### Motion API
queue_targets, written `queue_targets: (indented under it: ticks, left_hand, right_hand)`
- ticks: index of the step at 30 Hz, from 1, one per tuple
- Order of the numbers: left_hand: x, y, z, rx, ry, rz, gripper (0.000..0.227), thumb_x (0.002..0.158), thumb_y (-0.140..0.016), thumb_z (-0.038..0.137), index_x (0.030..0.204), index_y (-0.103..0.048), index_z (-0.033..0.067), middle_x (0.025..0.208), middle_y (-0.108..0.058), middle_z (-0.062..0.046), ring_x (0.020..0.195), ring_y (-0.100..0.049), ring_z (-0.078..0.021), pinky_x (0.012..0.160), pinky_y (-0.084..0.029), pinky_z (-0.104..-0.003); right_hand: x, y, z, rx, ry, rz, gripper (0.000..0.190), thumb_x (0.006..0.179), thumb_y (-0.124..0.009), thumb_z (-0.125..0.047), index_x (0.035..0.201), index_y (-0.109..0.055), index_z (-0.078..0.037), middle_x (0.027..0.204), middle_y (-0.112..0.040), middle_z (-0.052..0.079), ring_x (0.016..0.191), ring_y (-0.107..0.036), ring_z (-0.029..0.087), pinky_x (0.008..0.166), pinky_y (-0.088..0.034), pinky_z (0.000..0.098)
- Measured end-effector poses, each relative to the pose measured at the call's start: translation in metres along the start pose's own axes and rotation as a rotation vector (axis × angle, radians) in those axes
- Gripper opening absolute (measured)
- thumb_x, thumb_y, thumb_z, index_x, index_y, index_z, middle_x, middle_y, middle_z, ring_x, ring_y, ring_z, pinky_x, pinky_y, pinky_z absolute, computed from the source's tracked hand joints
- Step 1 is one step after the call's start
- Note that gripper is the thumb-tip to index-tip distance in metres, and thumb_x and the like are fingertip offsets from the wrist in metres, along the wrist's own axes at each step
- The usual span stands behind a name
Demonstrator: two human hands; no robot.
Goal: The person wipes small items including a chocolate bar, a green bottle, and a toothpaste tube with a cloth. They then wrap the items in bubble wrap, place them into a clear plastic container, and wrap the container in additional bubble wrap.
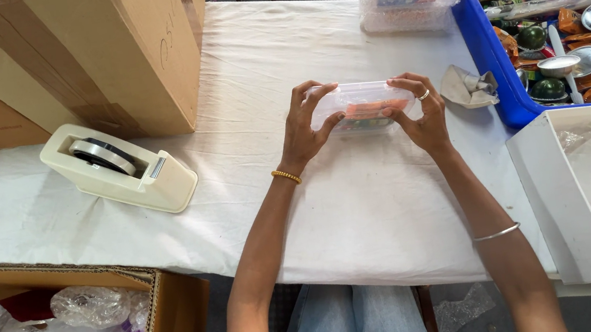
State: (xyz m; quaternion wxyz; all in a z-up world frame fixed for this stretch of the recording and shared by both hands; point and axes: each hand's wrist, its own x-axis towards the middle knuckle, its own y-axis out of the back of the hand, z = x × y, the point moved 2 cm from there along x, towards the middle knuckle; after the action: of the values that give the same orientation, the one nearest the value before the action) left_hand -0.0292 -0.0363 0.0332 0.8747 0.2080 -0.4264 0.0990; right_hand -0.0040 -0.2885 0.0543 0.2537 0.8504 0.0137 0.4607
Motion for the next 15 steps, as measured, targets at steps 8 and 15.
queue_targets:
  ticks: [8, 15]
  left_hand:
    - [-0.0013, -0.0043, -0.0049, 0.01, 0.04, -0.048, 0.054, 0.09, -0.079, 0.04, 0.139, -0.062, 0.0267, 0.135, -0.053, -0.007, 0.119, -0.062, -0.0232, 0.093, -0.06, -0.039]
    - [-0.0034, -0.0077, -0.0082, 0.05, -0.014, -0.04, 0.05, 0.092, -0.078, 0.037, 0.138, -0.062, 0.0279, 0.135, -0.053, -0.006, 0.119, -0.063, -0.0231, 0.096, -0.061, -0.04]
  right_hand:
    - [-0.0013, 0.0016, 0.0003, -0.061, 0.065, 0.0, 0.049, 0.087, -0.087, -0.026, 0.13, -0.065, -0.015, 0.129, -0.067, 0.01, 0.116, -0.07, 0.028, 0.095, -0.06, 0.0421]
    - [-0.0044, 0.0036, 0.0007, -0.253, 0.172, -0.008, 0.047, 0.09, -0.084, -0.029, 0.13, -0.064, -0.014, 0.13, -0.065, 0.012, 0.106, -0.072, 0.029, 0.083, -0.062, 0.0398]
